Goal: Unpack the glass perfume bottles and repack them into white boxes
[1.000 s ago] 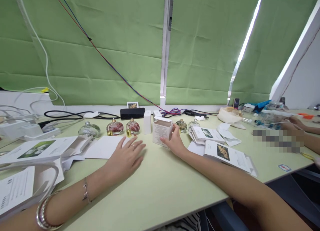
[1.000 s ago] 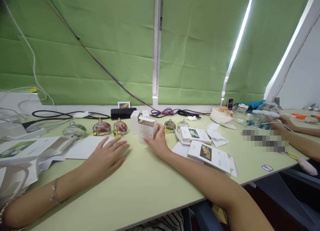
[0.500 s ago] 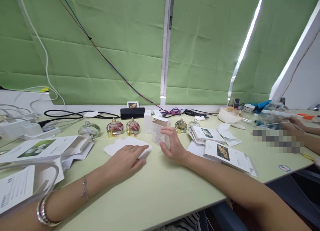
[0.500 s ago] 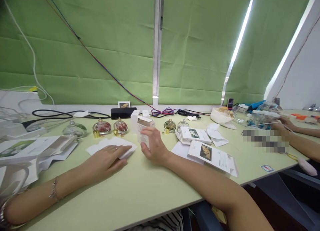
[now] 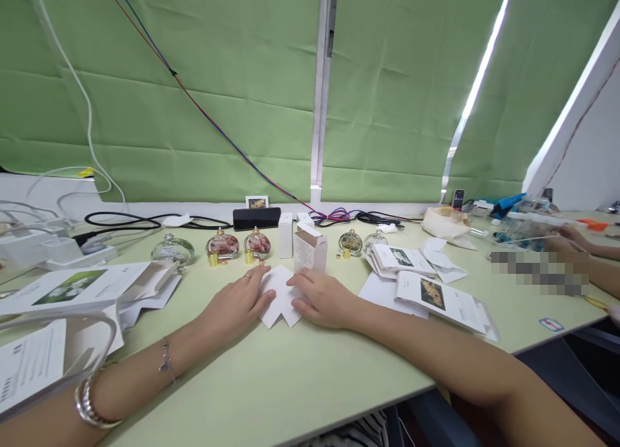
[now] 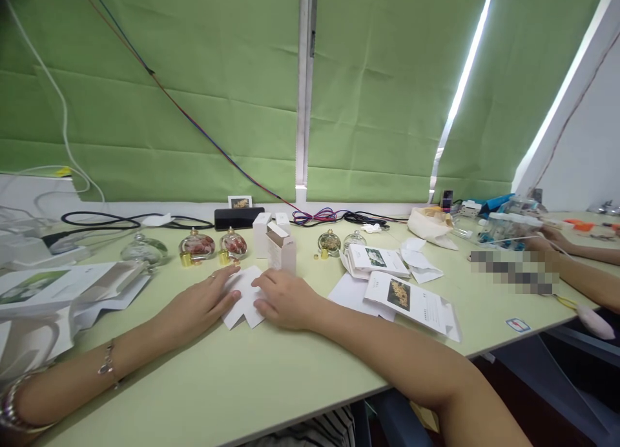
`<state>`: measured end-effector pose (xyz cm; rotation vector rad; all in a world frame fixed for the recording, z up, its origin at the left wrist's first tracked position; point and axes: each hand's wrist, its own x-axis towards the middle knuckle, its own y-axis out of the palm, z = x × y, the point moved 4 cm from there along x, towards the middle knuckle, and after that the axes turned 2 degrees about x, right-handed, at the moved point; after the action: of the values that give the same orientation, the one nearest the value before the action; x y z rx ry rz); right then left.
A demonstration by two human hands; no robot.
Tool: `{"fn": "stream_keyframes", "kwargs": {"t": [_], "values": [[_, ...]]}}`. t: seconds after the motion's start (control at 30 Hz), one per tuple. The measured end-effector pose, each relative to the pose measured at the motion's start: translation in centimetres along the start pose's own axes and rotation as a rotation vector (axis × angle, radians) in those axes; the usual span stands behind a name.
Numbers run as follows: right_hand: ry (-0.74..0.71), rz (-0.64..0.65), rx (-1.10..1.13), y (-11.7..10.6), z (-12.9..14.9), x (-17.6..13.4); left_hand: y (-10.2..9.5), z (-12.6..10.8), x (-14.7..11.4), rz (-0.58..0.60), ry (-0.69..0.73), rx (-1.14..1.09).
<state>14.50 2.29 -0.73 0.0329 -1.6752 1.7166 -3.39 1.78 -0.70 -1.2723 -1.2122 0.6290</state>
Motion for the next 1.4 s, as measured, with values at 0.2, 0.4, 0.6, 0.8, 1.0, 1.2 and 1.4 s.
{"fn": "stream_keyframes", "kwargs": {"t": [0.2, 0.4, 0.6, 0.8, 1.0, 1.2, 1.4], "values": [[0.107, 0.212, 0.012, 0.1, 0.4, -0.2, -1.0, -1.4, -0.5, 0.037, 0.043, -0.062], [0.191, 0.276, 0.067, 0.3, 0.2, -0.4, -1.2, -1.9, -0.4, 0.022, 0.176, 0.08], [0.217, 0.315, 0.111, 0.6, -0.1, -0.7, -0.5, -1.5, -0.4, 0.009, 0.293, 0.156], [0.065, 0.293, 0.21, -0.1, 0.5, -0.5, -0.3, -1.8, -1.0, 0.306, 0.293, 0.099], [0.09, 0.287, 0.187, -0.4, 1.0, -0.4, -0.9, -2.1, -0.8, 0.26, 0.315, 0.088], [0.136, 0.232, 0.033, -0.6, 1.9, -0.6, -1.4, -2.8, -0.9, 0.152, 0.37, 0.072], [0.281, 0.234, 0.076, -0.7, 1.3, -0.9, -1.4, -3.1, -1.1, 0.093, 0.408, 0.097]]}}
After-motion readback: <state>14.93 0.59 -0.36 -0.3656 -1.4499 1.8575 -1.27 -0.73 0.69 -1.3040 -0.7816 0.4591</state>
